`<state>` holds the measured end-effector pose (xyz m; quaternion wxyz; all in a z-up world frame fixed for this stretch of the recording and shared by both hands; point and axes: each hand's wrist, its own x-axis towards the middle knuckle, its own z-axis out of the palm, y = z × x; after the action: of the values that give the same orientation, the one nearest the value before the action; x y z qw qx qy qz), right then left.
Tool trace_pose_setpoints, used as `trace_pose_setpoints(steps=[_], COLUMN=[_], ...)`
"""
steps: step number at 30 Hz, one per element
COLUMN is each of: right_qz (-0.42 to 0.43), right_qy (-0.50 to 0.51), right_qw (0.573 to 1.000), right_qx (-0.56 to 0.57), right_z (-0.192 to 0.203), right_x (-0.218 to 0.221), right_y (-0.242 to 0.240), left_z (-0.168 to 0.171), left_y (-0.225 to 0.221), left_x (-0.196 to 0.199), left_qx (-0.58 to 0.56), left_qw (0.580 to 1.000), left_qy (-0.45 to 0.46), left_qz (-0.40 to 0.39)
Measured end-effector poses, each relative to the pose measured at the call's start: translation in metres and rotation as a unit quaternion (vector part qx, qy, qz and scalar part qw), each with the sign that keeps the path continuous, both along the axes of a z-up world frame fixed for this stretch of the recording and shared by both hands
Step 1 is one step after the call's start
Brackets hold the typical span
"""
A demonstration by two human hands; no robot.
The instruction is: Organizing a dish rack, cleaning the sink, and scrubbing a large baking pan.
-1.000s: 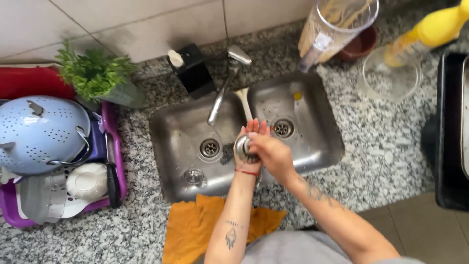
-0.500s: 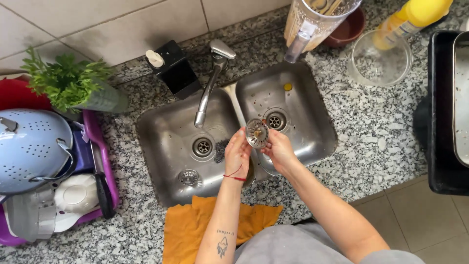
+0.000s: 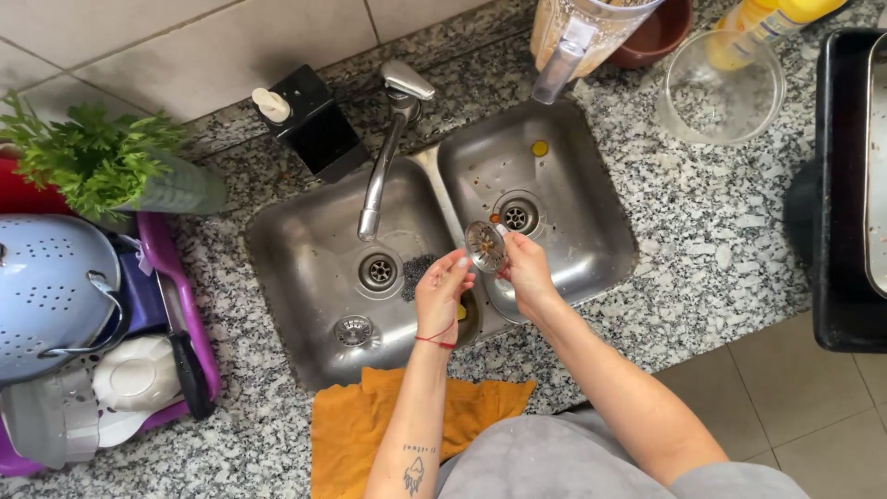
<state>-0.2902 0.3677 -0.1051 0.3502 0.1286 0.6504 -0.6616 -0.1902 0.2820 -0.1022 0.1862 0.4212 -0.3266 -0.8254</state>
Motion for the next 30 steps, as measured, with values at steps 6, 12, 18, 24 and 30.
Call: trace_pose_setpoints(steps=[6, 12, 18, 24, 30], right_qz=[0.023, 0.017, 0.159, 0.530, 0.534], right_qy=[0.048, 0.050, 0.298, 0.292, 0.255], right_qw=[0.997, 0.996, 0.908, 0.649, 0.651], right_qx=[0.049, 0.072, 0.248, 0.461, 0.474], right_z=[0.014, 0.006, -0.018, -0.122, -0.057], right_x=[0.008, 0.021, -0.028, -0.068, -0.089], right_y=[-0.012, -0.021, 0.016, 0.090, 0.057], left_z=[0.014, -0.017, -0.067, -0.089, -0.072], left_y=[0.000, 0.007, 0.001, -0.052, -0.068], left_x=[-0.016, -0.006, 0.002, 0.024, 0.035], left_qx=[-0.147, -0.366, -0.076, 0.155, 0.152], left_qw=[0.987, 0.909, 0.991, 0.986, 0.986], left_qy=[-0.031, -0.180, -0.101, -0.009, 0.009], left_qz=[-0.062, -0.088, -0.044, 0.064, 0.073])
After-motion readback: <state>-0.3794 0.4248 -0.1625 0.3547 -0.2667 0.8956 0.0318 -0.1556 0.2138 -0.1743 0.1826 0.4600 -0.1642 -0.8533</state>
